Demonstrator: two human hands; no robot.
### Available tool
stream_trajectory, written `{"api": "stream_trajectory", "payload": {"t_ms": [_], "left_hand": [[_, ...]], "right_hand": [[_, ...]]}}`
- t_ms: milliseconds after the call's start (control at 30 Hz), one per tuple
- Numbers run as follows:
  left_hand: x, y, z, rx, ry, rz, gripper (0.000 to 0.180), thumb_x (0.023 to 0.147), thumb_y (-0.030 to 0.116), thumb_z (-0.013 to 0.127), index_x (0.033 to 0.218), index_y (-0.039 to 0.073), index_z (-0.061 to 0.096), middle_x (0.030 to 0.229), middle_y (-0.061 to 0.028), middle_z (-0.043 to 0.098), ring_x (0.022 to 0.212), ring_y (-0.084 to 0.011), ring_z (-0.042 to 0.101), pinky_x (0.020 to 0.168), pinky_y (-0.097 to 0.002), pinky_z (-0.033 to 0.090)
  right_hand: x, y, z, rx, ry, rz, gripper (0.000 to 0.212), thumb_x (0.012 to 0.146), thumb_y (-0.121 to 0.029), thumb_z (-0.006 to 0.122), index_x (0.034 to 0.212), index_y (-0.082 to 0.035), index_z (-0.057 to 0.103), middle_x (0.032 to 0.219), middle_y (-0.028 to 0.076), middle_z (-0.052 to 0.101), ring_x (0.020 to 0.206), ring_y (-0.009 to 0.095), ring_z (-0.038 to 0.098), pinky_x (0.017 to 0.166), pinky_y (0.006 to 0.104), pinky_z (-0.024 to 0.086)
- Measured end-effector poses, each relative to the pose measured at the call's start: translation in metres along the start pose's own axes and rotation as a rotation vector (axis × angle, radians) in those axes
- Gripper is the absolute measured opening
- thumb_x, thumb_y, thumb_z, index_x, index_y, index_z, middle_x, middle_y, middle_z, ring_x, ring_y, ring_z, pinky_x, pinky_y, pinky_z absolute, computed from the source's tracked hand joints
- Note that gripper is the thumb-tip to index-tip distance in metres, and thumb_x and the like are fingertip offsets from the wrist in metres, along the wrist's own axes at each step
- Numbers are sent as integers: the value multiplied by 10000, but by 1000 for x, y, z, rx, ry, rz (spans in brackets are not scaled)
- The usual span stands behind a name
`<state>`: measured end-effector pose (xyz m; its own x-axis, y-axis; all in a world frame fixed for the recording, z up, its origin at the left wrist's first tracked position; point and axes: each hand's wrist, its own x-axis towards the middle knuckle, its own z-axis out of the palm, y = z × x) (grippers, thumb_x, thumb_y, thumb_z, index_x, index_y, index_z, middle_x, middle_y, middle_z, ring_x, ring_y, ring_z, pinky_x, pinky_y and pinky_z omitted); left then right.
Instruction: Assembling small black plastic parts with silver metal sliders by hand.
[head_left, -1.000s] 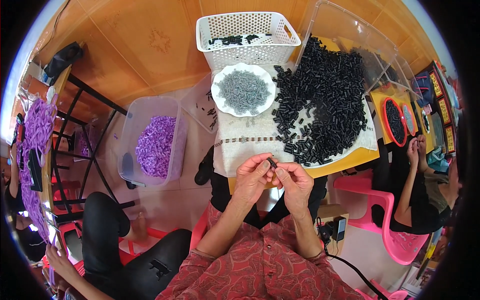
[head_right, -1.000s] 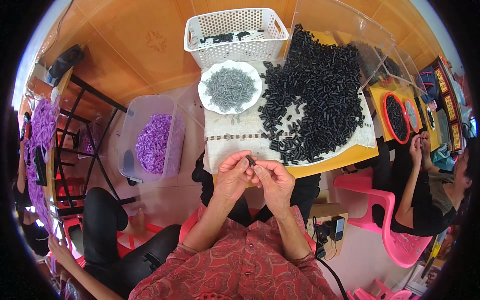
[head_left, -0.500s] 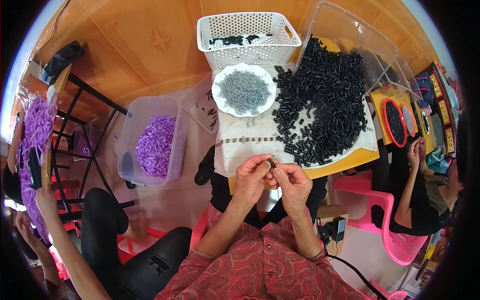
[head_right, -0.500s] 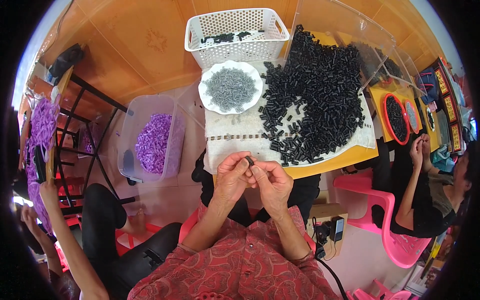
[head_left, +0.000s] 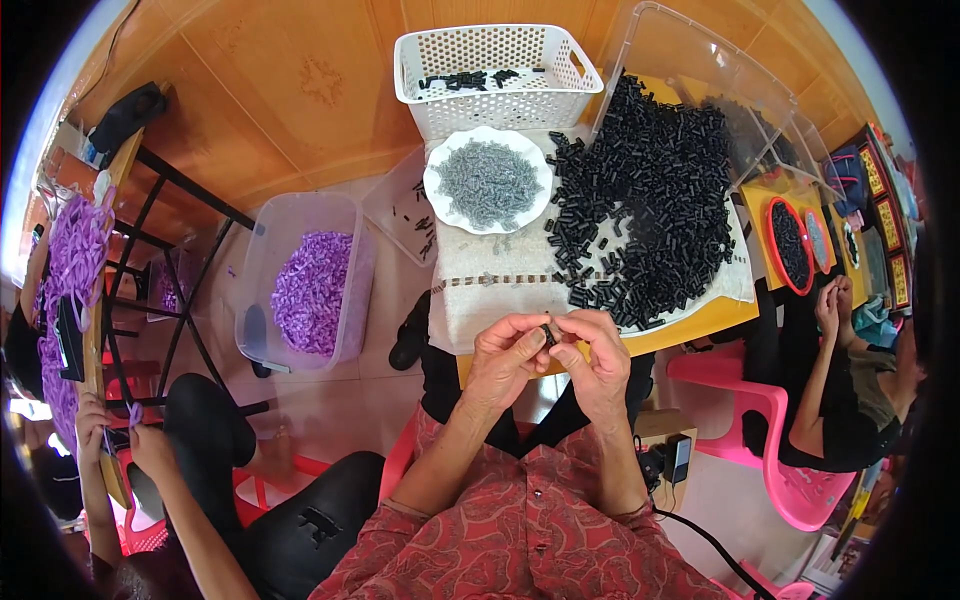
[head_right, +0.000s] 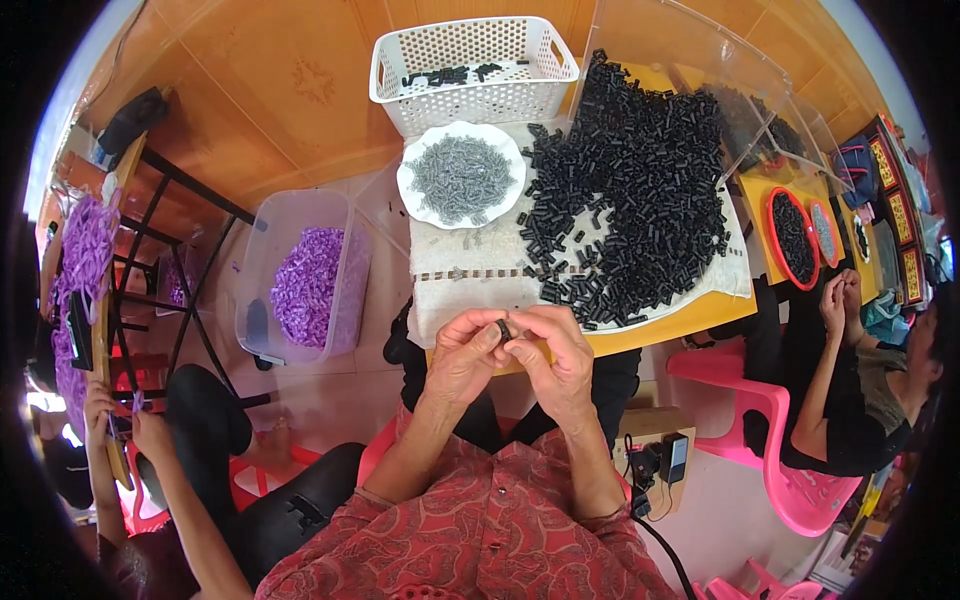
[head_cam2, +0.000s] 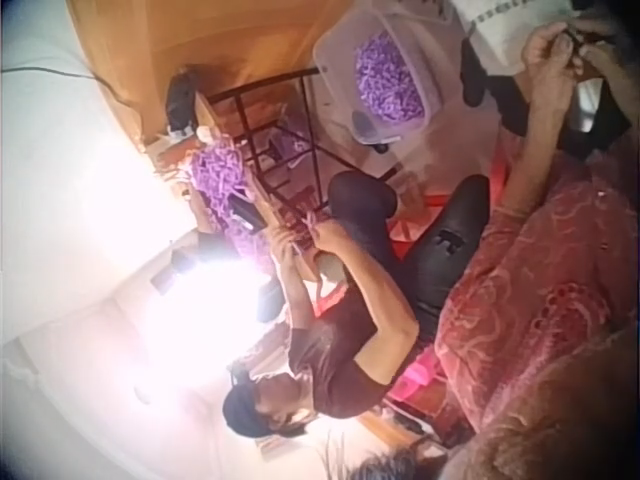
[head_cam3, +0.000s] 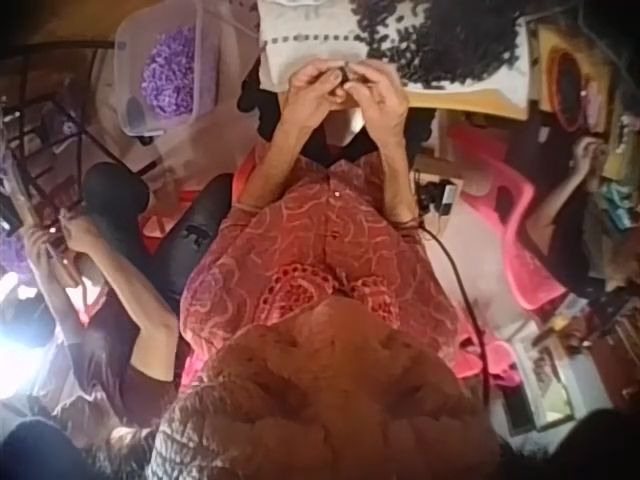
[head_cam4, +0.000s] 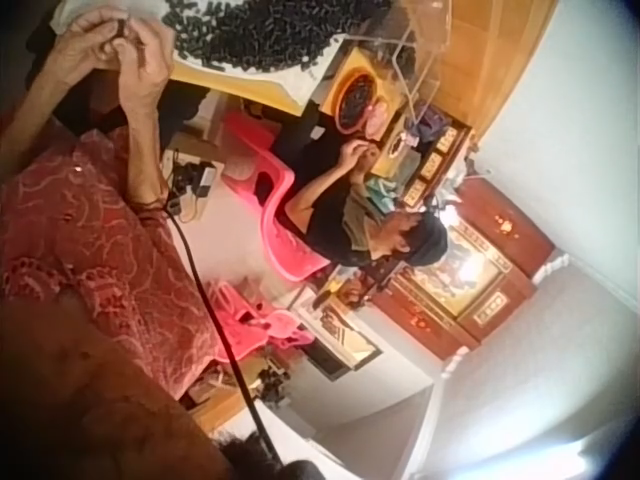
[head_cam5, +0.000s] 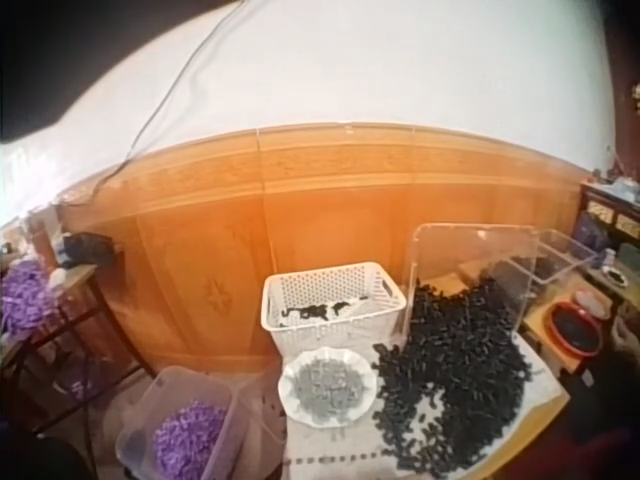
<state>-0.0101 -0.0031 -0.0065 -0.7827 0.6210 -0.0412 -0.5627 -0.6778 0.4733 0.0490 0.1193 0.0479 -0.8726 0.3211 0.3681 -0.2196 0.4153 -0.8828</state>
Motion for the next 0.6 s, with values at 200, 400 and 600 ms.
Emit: {"api": "stream_trajectory", "payload": {"t_ms": [200, 400, 600], "left_hand": [[-1, -6, 1, -62, -5, 9, 196, 933, 48, 571, 1117, 16, 631, 924, -71, 659, 702, -97, 584, 638, -229, 503], [-3, -3, 4, -17, 53, -33, 208, 943, 61, 565, 1140, 12, 608, 870, -34, 632, 706, -82, 576, 622, -220, 492], [-2, -7, 9, -7, 171, -32, 214, 950, 72, 560, 1152, 4, 588, 877, -27, 624, 689, -67, 563, 605, -214, 483]], "right_hand": [[-9, 12, 11, 346, 39, 103, 221, 832, -17, 688, 1046, 14, 641, 1056, 97, 586, 914, 144, 578, 791, 245, 477], [-10, 10, 12, 290, 92, 108, 167, 819, 23, 684, 985, 11, 674, 1034, 104, 601, 875, 140, 599, 752, 231, 495], [-11, 13, 15, 119, 120, 53, 150, 802, 41, 686, 946, -1, 683, 999, 110, 617, 835, 154, 614, 702, 233, 505]]}}
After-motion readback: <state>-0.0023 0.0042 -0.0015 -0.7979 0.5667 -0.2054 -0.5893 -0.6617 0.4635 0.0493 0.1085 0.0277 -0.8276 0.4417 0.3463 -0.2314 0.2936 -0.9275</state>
